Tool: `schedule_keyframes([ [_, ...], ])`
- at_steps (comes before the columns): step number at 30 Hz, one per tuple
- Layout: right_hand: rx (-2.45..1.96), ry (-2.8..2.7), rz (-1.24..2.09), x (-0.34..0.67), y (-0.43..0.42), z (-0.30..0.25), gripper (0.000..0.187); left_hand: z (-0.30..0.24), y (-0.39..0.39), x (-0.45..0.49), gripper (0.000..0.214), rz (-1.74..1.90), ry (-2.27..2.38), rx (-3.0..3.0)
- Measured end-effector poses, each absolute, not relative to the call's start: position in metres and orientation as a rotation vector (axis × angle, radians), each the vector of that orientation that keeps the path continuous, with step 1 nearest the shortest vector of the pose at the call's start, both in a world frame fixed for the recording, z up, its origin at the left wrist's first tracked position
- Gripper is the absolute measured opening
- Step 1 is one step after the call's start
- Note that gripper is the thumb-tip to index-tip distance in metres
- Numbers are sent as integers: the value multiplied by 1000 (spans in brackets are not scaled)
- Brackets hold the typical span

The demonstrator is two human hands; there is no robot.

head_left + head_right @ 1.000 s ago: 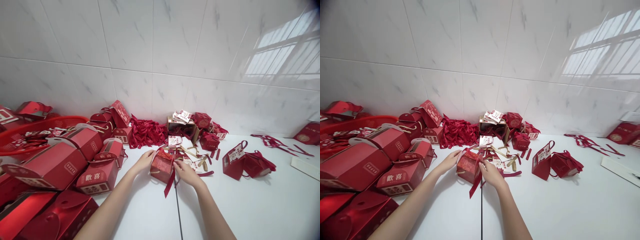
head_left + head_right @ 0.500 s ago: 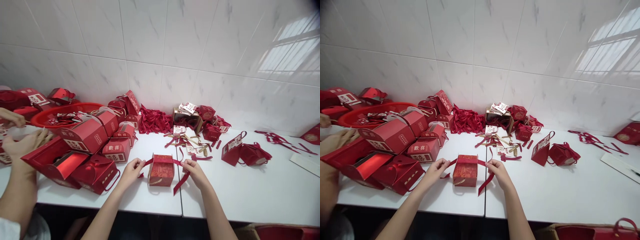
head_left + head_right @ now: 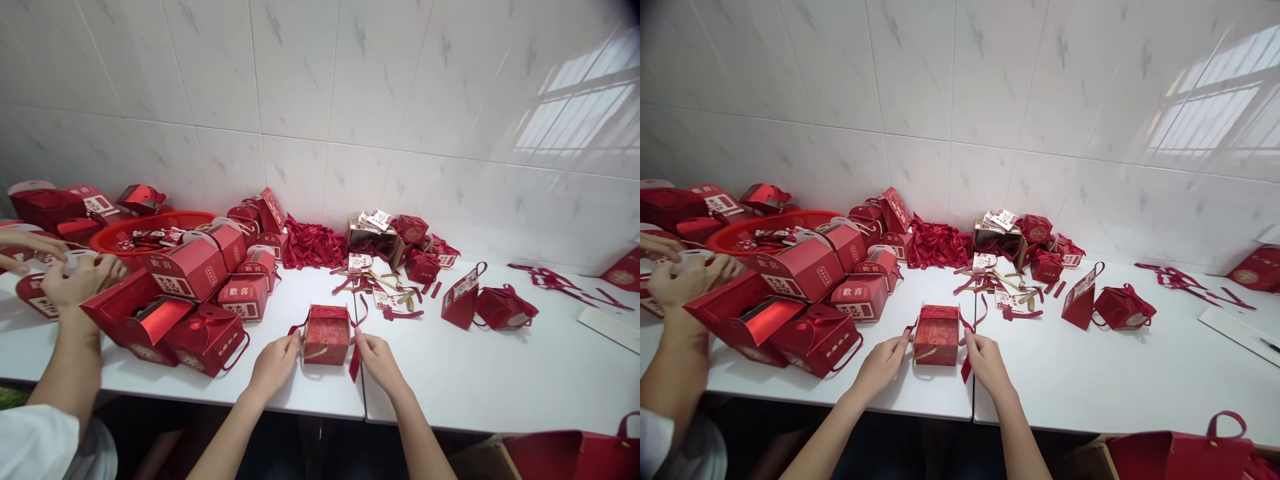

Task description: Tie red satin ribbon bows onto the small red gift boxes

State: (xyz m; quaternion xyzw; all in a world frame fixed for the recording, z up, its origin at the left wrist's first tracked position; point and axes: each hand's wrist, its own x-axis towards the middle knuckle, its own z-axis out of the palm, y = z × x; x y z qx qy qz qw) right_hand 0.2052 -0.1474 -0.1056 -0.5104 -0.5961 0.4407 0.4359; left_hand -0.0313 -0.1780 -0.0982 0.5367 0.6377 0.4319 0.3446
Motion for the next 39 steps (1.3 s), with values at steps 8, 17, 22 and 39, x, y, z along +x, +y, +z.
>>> schedule_keyframes([
  [8,-1039,-823,1436,183,-133,-114,49,-85,-146,-20,15,1491,1082,563],
  [17,-856,-540,1147,203,-118,-74,33,-44,-140,-33,19,1799,909,477],
  [22,-1025,-978,796,216,-110,-40,35,-19,-135,-31,36,1897,1128,909],
  [39,-764,-1340,726,194,-105,49,28,61,-123,-8,29,1792,1162,1473],
])
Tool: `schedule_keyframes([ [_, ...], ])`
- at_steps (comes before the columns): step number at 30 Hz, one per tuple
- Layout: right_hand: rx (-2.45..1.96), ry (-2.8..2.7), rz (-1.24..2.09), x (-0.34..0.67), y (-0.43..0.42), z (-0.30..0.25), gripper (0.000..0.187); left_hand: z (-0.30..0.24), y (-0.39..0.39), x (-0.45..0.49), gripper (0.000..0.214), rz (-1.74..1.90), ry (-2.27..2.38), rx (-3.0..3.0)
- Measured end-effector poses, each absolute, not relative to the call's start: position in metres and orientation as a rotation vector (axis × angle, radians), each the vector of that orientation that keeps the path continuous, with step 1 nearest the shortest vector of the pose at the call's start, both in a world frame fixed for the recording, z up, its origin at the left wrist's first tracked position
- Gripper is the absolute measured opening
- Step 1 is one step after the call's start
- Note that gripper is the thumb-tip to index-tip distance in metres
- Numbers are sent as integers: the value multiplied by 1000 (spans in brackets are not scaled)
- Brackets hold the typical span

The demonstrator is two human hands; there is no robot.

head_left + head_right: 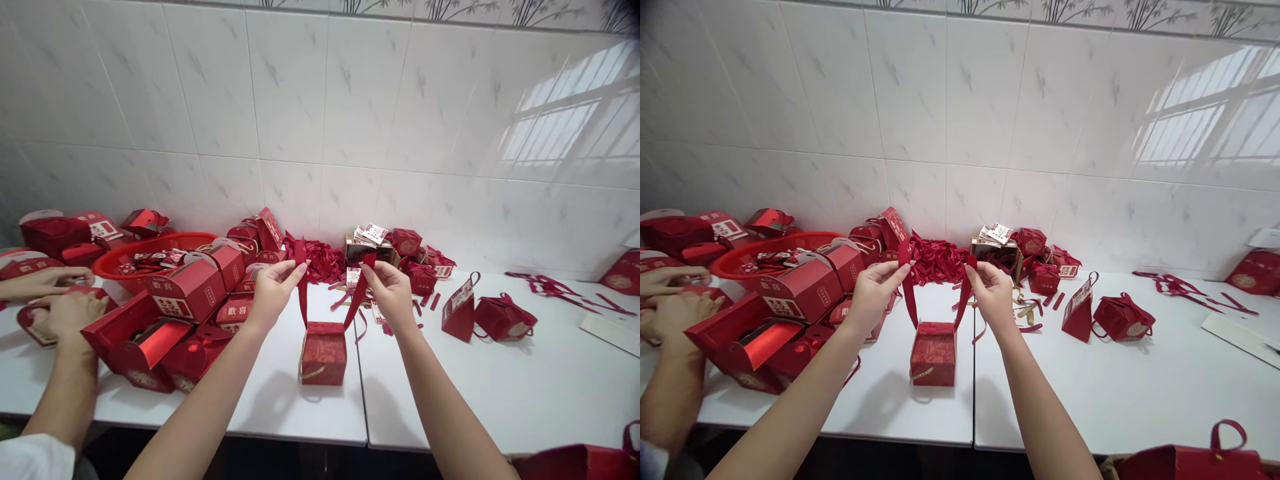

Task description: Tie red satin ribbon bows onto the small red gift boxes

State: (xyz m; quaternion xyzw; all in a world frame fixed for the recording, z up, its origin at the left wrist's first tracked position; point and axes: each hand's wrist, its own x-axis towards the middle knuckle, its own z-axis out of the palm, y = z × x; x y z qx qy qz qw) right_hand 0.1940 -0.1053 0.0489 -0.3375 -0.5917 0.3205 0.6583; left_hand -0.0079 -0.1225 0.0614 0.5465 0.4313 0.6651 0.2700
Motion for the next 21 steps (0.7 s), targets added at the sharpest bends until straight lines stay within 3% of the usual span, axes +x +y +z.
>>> schedule_keyframes([
  [10,-716,-1261,865,192,-102,54,30,64,-124,-4,33,1777,1021,1342],
  [15,-684,-1189,1131,183,-99,57,32,62,-125,-4,30,1651,940,1420],
  [21,-715,-1472,1121,168,-106,56,29,64,-130,2,37,1455,929,1569],
])
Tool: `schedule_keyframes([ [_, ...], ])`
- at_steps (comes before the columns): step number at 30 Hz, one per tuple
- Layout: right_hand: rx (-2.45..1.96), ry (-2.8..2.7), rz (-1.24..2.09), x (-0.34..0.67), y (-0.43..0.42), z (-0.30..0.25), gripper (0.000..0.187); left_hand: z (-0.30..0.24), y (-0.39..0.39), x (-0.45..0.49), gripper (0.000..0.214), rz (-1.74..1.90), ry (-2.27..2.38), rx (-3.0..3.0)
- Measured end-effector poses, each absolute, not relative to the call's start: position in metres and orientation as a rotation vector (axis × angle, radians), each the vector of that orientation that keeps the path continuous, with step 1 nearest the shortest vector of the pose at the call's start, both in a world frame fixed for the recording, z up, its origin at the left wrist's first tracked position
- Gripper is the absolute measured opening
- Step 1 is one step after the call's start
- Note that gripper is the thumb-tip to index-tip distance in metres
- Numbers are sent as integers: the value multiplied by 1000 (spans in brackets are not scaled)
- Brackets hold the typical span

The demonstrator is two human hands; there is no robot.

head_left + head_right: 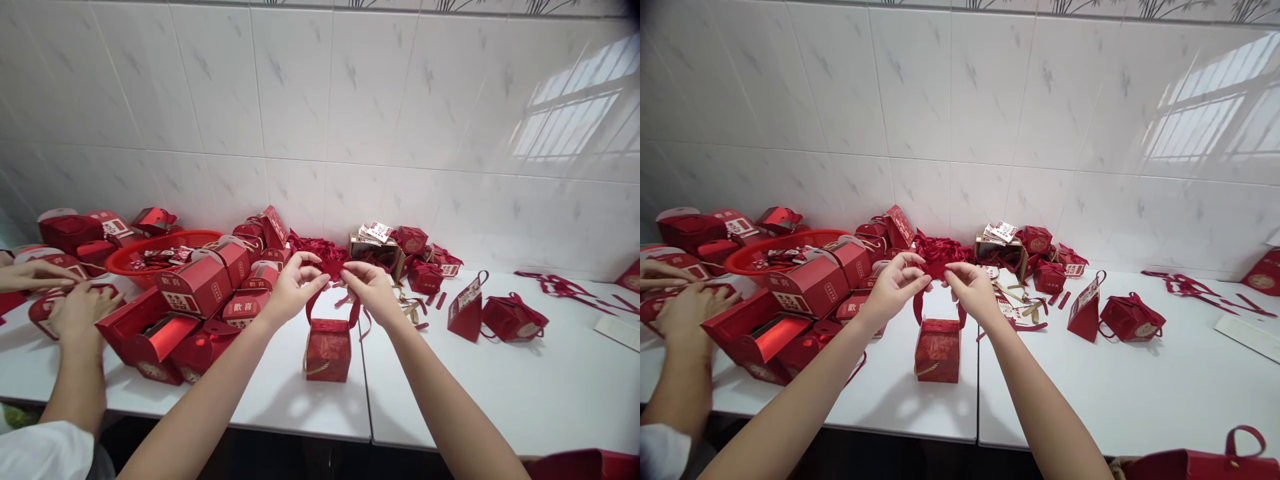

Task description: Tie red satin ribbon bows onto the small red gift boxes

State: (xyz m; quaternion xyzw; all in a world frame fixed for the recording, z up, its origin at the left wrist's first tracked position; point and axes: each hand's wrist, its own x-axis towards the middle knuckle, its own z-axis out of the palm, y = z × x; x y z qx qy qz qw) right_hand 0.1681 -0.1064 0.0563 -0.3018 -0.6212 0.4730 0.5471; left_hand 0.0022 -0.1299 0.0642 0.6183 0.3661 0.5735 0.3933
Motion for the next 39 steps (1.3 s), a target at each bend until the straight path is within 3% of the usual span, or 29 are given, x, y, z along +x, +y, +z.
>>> schedule_keyframes([
  [11,-536,-1757,1066,170,-102,38,27,54,-123,-3,35,1185,827,1544],
  [18,-324,-2179,74,186,-87,39,32,55,-118,-4,28,1131,773,1214],
  [22,-291,-2194,-228,188,-88,42,30,56,-117,-4,25,1151,742,1074],
  [32,-347,-2226,-504,189,-86,41,23,59,-119,-12,17,1154,755,1046],
  [39,-481,-2048,-265,187,-87,26,34,55,-138,-6,23,1484,1086,1850],
])
